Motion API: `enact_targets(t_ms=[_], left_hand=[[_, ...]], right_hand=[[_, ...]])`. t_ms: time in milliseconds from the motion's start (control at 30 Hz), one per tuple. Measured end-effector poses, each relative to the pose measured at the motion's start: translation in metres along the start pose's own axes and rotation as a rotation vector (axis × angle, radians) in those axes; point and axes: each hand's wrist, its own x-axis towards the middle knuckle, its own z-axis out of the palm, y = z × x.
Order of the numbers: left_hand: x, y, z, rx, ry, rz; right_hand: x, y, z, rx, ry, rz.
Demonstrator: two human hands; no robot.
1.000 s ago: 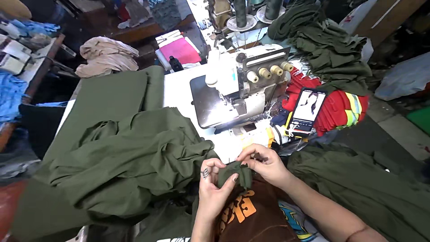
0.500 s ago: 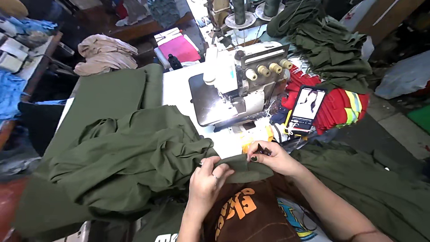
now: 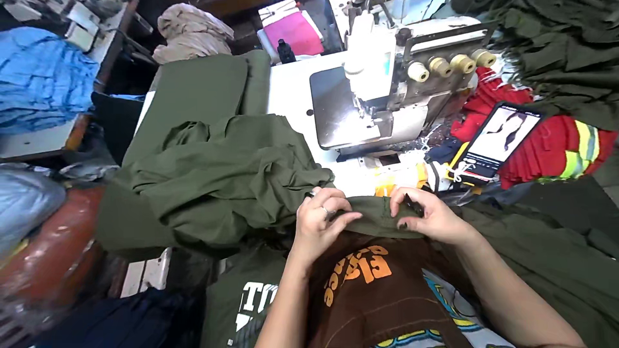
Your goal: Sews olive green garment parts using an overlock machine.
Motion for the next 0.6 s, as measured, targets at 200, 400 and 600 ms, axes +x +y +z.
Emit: enact_targets(t_ms=[200,400,600], left_hand=[[-0.003,-0.007,0.007,-0.417,0.114,-0.095],[-0.006,-0.004,0.003,-0.505,0.151,-0.146],[-0.007,-0.003,-0.007,-0.469,0.097,-0.111]], right_hand=[[-0.002,-0.01,0.006,-0.246,-0.021,0.104],[-0.002,-0.003,0.01,-0.193,0.114,0.01],[-0.001,-0.006,0.017,-0.136,0.191,0.081]])
